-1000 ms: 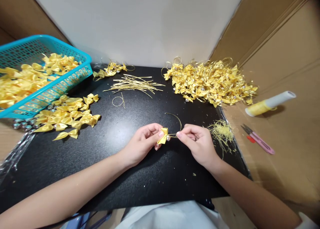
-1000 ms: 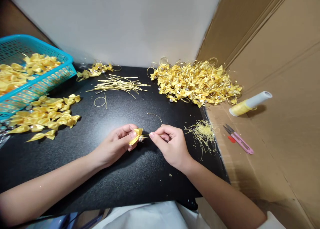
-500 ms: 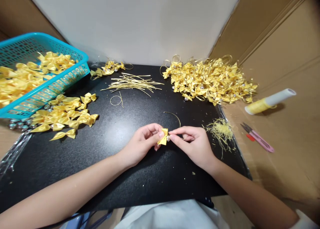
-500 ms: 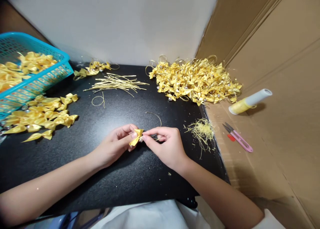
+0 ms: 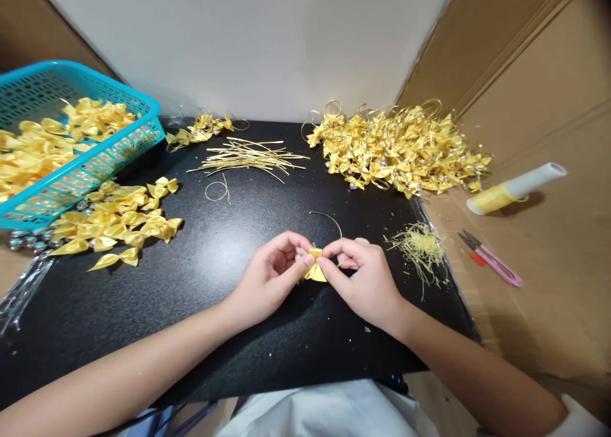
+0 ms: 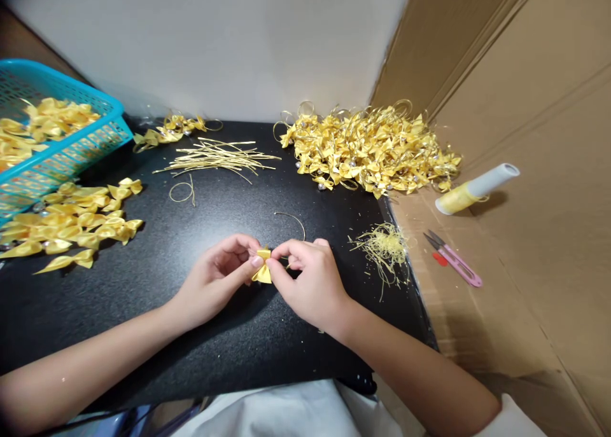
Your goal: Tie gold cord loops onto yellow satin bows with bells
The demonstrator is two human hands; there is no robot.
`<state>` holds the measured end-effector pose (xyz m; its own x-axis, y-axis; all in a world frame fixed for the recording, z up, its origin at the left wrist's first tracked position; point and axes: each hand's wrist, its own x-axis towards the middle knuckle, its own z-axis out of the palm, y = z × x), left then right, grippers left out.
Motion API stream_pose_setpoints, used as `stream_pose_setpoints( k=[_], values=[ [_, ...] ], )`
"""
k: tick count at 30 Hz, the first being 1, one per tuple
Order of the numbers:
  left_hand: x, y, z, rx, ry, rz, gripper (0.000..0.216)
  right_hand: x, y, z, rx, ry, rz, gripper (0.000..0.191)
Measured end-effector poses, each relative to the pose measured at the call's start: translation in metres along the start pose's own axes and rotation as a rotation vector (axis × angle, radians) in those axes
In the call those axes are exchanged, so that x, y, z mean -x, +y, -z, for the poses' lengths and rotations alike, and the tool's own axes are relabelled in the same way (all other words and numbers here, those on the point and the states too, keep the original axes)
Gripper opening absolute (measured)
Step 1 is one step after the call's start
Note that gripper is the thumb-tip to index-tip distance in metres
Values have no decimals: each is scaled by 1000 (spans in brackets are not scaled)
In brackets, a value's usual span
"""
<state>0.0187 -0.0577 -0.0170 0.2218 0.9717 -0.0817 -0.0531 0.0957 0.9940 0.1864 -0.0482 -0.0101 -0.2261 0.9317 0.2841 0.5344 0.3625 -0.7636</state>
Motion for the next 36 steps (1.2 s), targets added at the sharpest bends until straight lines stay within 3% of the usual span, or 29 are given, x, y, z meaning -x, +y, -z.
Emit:
stream_pose_setpoints(
  k=[5, 11, 14, 26, 33, 36],
  values=[
    [1, -5, 4, -39, -14, -121, 29, 1, 1, -1, 23, -62, -9, 10],
    [-1, 6, 12, -413, 94, -310, 8, 2, 0, -1, 47, -80, -1, 9],
    [-2, 10, 13, -527, 111, -342, 13, 2, 1, -1, 76, -66, 11, 10],
    [1, 9, 14, -694, 59, -754, 12, 2, 1, 2, -24, -116, 55, 11],
    [6, 12, 16, -747, 71, -851, 16, -5, 3, 13, -477, -435, -174, 9],
    [7, 14, 17, -734, 78, -845, 15, -8, 4, 16, -570, -484, -237, 11]
  ],
)
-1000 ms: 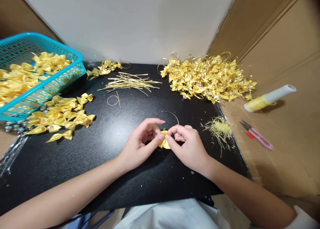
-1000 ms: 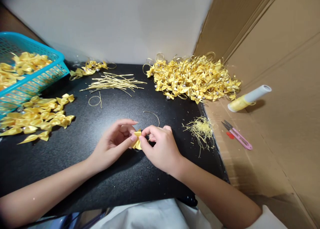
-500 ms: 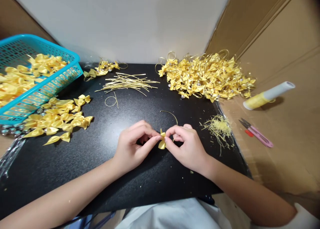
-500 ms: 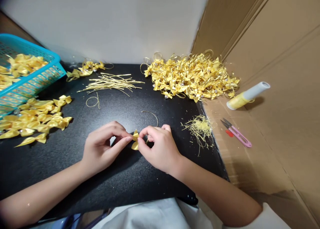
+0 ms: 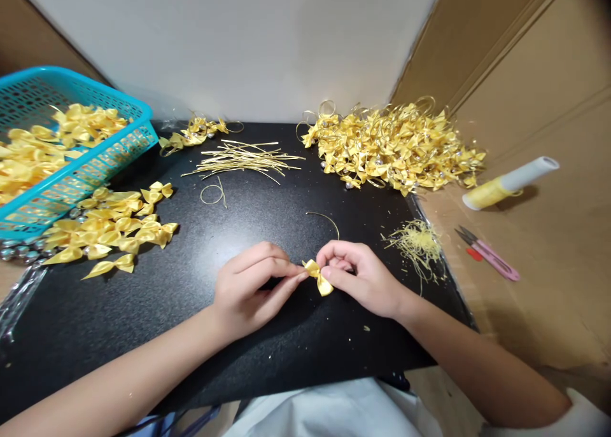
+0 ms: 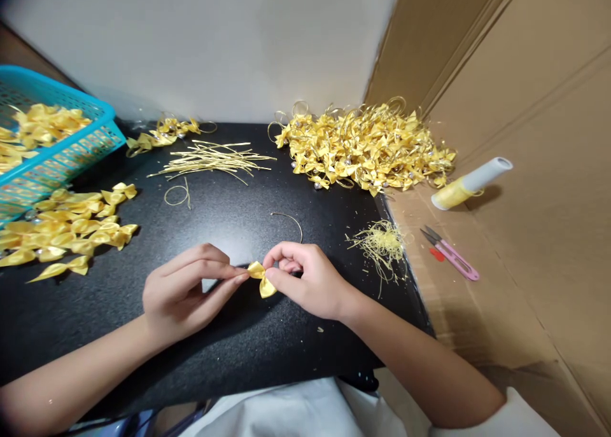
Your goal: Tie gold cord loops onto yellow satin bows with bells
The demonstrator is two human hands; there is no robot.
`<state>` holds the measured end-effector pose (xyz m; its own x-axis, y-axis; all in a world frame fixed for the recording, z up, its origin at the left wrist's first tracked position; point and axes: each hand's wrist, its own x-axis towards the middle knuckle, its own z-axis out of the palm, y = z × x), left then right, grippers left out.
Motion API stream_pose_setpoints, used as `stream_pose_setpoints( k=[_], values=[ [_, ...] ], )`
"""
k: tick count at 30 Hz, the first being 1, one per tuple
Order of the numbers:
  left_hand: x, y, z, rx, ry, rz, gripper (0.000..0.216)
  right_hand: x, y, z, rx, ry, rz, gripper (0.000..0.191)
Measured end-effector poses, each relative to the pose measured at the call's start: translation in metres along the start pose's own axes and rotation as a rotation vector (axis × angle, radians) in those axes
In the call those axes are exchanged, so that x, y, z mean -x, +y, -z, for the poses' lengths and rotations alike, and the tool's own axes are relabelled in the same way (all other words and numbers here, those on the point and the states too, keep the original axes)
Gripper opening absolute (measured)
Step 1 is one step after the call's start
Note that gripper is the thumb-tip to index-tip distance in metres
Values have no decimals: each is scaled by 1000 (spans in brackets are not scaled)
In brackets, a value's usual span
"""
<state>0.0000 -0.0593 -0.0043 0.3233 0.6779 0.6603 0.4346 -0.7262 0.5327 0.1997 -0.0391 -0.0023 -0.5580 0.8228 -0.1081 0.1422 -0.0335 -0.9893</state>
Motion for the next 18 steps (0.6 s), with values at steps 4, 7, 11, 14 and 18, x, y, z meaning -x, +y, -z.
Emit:
stream_pose_setpoints(
  k=[4, 7, 11, 14, 18],
  values=[
    [0, 1, 1, -22, -4, -1, 12, 0, 2, 0, -5, 8, -23, 14],
    [1, 1, 0, -48, -1, -49, 12, -1, 4, -1, -12, 7, -27, 15],
    [3, 1, -2, -78, 10, -98, 13, -1, 5, -1, -39, -20, -29, 14],
    [3, 2, -2, -105, 10, -130, 14, -1, 6, -2, -66, -41, -45, 13],
    [2, 3, -1, -118, -12, -177, 13, -2, 7, -1, -114, -82, -55, 14]
  ],
)
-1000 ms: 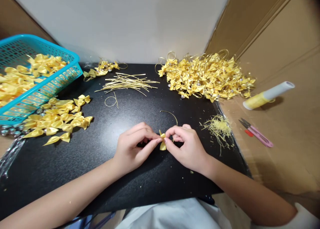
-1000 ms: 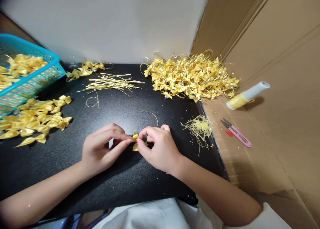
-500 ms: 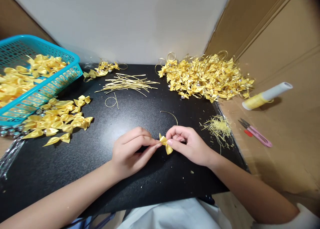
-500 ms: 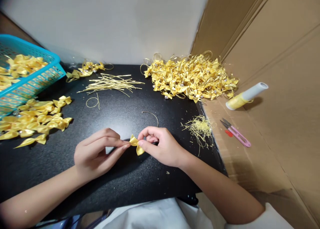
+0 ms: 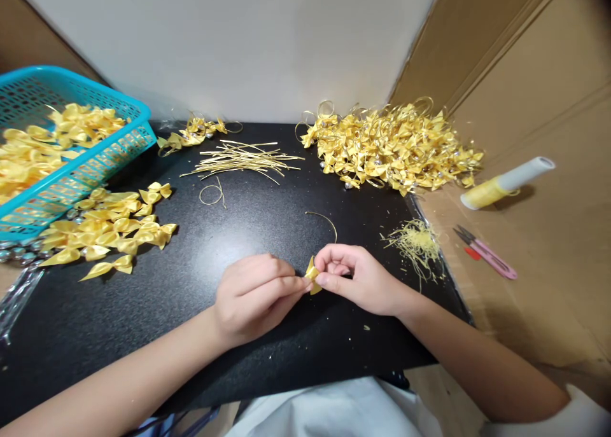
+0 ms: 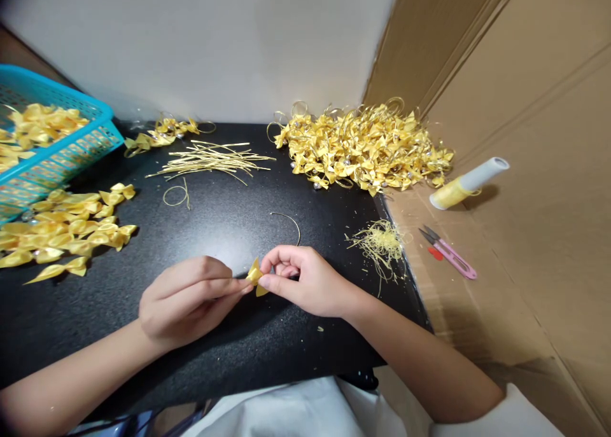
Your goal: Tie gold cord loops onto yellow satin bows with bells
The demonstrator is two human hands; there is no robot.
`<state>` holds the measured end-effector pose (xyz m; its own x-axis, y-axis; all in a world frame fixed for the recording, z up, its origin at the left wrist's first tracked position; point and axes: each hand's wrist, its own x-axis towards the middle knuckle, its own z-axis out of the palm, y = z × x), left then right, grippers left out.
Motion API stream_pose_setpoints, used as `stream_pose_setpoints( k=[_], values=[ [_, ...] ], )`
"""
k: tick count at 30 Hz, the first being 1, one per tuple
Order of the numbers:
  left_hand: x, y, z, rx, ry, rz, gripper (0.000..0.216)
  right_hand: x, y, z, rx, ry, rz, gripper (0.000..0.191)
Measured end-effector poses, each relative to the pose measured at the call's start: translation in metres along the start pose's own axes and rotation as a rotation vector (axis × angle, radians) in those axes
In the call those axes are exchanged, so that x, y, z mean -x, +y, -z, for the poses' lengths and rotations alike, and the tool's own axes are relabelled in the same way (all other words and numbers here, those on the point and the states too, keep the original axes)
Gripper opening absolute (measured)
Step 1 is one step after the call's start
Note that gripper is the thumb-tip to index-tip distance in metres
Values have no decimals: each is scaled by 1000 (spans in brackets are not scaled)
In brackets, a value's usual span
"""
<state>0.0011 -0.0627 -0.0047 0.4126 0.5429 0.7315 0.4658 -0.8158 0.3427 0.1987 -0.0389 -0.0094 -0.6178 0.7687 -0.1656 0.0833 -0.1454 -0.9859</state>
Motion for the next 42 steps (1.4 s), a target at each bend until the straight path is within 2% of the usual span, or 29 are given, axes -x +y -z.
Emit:
stream_pose_setpoints(
  k=[4, 6, 9, 11, 13, 17, 21, 28, 36, 42],
  values=[
    [1, -1, 0, 29, -5, 0, 15, 0, 1, 0, -37, -34, -27, 19],
    [1, -1, -1, 73, -7, 48, 15, -1, 1, 0, -57, -25, -48, 23],
    [0, 0, -4, 198, -26, 308, 20, -3, 0, -1, -87, 36, -75, 32],
    [0, 1, -7, 309, -82, 540, 23, -5, -1, -3, -118, 97, -73, 37],
    [-1, 3, -10, 420, -148, 722, 17, -6, -2, -5, -147, 157, -59, 38],
    [0, 5, -14, 575, -146, 905, 14, -7, 2, -9, -89, 266, -44, 35],
    [2, 3, -15, 645, -125, 980, 10, -6, 5, -10, 22, 328, -21, 33],
    [-2, 1, -13, 683, -94, 1029, 10, -4, 3, -7, 51, 282, 13, 21],
    [-4, -2, -13, 807, -97, 1110, 16, -3, 0, -3, 200, 305, 51, 14],
    [-4, -1, -13, 833, -113, 1106, 19, -1, 0, -6, 389, 392, 137, 12]
  ],
)
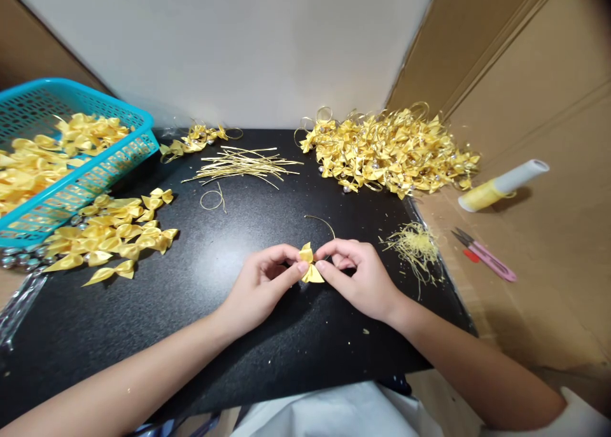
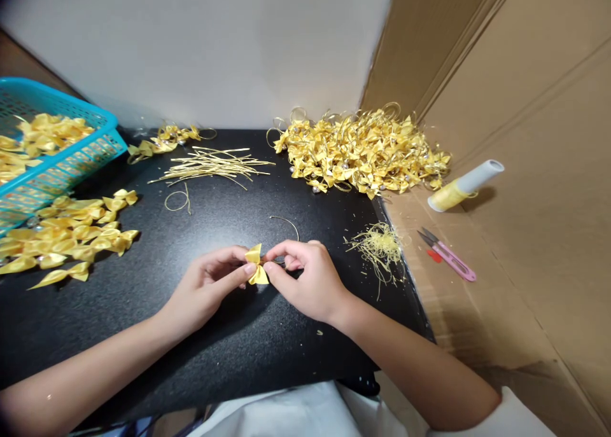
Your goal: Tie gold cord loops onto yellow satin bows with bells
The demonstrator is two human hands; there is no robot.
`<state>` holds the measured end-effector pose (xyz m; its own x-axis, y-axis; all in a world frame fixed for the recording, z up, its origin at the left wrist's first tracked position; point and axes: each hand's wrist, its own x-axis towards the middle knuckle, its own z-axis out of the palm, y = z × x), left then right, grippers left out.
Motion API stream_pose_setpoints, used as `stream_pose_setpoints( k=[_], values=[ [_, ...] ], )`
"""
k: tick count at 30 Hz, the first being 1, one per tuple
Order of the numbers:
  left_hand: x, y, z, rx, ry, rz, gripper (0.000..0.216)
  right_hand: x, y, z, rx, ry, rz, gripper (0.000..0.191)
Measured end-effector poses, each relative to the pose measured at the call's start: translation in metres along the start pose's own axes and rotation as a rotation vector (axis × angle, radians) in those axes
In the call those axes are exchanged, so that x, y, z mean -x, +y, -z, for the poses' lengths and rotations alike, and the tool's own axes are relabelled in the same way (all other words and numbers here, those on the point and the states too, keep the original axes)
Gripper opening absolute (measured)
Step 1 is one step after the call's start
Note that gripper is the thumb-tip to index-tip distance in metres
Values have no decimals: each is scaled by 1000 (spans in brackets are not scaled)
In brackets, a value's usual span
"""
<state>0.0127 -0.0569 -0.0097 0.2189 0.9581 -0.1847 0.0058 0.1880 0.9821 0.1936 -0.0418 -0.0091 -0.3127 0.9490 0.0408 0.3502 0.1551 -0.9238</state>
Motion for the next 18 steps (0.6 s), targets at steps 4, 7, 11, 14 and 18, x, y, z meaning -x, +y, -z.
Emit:
stream_pose_setpoints(
  k=[4, 7, 11, 14, 18],
  values=[
    [-1, 1, 0, -13, -5, 1, 20, 0, -1, 0, 75, 85, 47, 10],
    [-1, 1, 0, -38, -30, 16, 22, 1, -2, -1, 101, 112, 69, 10],
    [0, -1, -1, -77, -29, 42, 25, 2, -2, -3, 216, 159, 187, 10],
    [0, -1, -1, -91, -29, 46, 25, 2, -2, -4, 316, 207, 306, 13],
    [0, -1, -1, -55, -34, 41, 24, 2, -2, -5, 366, 222, 371, 16]
  ],
)
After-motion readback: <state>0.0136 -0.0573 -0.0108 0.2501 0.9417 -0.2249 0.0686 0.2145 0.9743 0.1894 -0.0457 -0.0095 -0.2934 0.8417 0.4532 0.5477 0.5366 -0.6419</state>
